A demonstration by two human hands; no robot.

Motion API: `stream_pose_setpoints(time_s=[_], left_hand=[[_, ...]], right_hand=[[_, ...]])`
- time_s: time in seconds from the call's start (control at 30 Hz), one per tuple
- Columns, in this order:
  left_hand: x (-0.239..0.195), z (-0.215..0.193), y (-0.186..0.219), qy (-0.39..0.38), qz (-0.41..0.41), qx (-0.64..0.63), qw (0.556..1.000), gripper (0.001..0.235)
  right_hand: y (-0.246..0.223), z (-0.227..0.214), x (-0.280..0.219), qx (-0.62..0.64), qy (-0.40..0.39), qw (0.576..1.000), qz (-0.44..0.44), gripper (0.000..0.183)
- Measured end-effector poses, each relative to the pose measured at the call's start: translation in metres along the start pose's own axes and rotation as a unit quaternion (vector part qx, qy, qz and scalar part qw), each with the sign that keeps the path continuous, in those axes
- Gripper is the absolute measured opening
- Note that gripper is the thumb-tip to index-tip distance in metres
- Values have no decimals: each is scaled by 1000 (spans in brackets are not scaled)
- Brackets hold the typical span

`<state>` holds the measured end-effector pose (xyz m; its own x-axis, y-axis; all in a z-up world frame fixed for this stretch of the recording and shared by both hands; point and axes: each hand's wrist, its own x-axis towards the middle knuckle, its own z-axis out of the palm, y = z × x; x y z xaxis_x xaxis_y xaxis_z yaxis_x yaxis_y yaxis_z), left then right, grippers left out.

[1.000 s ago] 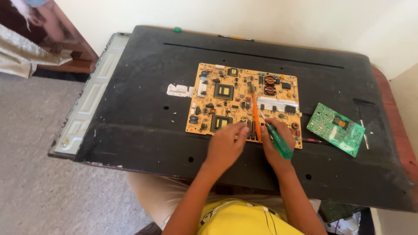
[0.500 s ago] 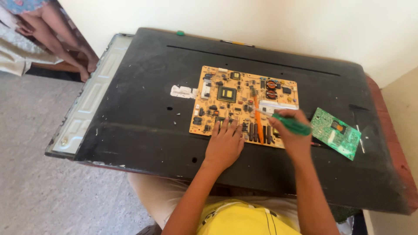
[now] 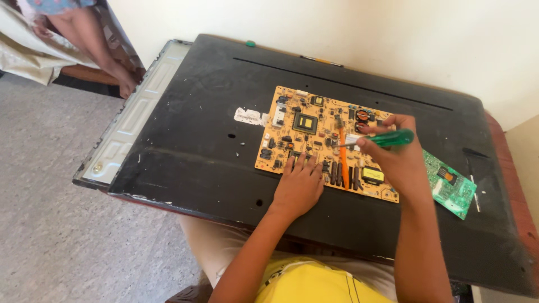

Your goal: The person cleans a circuit board using a toothbrush and a screwdriver. They scrub various components and use the screwdriver to adjust or remove parts on the board.

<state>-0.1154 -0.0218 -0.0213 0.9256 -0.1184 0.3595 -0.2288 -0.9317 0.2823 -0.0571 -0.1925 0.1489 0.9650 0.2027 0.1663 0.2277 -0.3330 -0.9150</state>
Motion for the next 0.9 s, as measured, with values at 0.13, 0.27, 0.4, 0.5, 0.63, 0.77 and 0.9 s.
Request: stream_pose_setpoints(time_s=[0.13,0.27,0.4,0.5,0.63,0.77,0.9], left_hand=[[0,-1,-2,-1,9,6,1000,47],[2,-2,-3,2,8,-4,1000,47],[1,-3,-1,12,9,-11,1000,45],[1,-7,1,24,8,-17,1000,45],[1,-9,1,26,11,-16,999,46],[2,-8,2,25,13,-7,1000,44],[1,-7,1,24,14,-2,1000,44]], right_hand=[[21,5,11,37,31,995,-89,50],[34,1,17,56,36,991,-120,55],[34,-4,19,106,10,985,-134,55],[26,-3,20,38,21,992,-121,57],[20,5,21,-33,35,998,-51,83],[28,14,28,-137,34,980,-142,82],[46,26,36,-146,54,964,-215,66]])
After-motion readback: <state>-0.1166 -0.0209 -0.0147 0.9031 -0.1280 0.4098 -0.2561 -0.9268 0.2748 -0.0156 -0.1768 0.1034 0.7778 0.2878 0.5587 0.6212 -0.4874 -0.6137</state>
